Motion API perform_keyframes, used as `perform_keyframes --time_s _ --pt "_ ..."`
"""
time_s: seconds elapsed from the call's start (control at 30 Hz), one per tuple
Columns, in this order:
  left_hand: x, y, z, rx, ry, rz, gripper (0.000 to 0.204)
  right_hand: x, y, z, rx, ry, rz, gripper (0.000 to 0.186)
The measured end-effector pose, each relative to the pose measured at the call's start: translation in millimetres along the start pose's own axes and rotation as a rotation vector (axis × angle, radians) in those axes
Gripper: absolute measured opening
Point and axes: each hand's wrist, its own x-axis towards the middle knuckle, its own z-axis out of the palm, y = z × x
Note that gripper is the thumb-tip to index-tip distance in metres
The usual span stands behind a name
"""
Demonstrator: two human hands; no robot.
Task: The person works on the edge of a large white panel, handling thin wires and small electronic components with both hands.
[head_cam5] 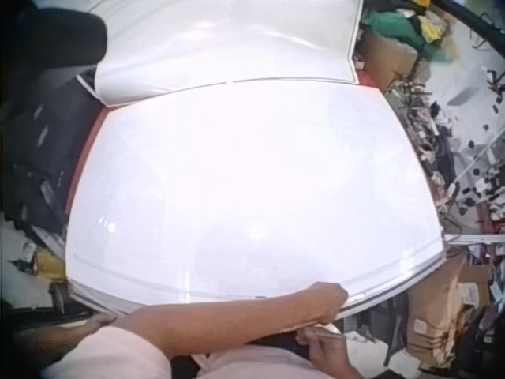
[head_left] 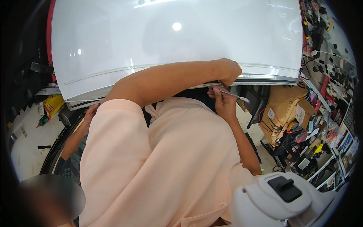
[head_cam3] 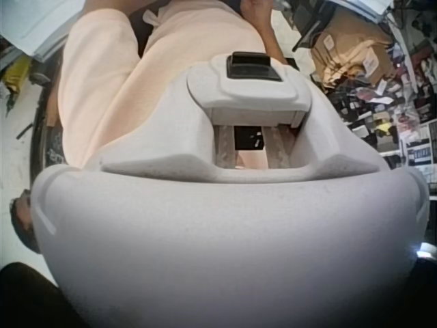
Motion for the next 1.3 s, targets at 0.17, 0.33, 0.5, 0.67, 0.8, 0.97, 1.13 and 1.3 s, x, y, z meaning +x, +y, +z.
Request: perform_keyframes --time_s 0.17,0.33,0.5,0.67,0.8,0.97,1.13,1.3 --pt "-3.3 0.5 -1.3 -0.024 0.037 0.053 0.02 6.5 -17.5 -1.8 -0.276 -0.034 -0.051 0.023" --pt "-1.5 0.7 1.0 -0.022 0.05 0.063 0.02 4.0 -4.7 4.5 -0.217 0.022 -0.093 0.021" --pt "0.3 -0.3 2.2 -0.014 0.016 0.043 0.019 4.6 5.7 4.8 -0.365 0.006 -0.267 0.023" --pt "-2.8 -1.9 3.7 -0.039 0.029 0.02 0.018 -2.7 21.4 15.8 0.26 0.121 0.001 0.026" --pt "-6.2 -1.0 5.4 -0.037 0.063 0.032 0.018 -5.0 22.6 18.4 0.292 0.154 -0.045 0.027" --pt "-5.5 -2.0 7.1 0.0 0.037 0.046 0.018 3.1 -2.8 4.5 -0.12 -0.012 -0.069 0.027" --pt "-8.1 -1.2 0.1 -0.011 0.018 0.07 0.018 6.9 5.3 4.8 0.035 -0.034 0.014 0.029" --pt "-8.8 -1.3 0.8 0.002 0.022 0.037 0.016 4.7 6.2 11.8 0.235 -0.013 0.137 0.03"
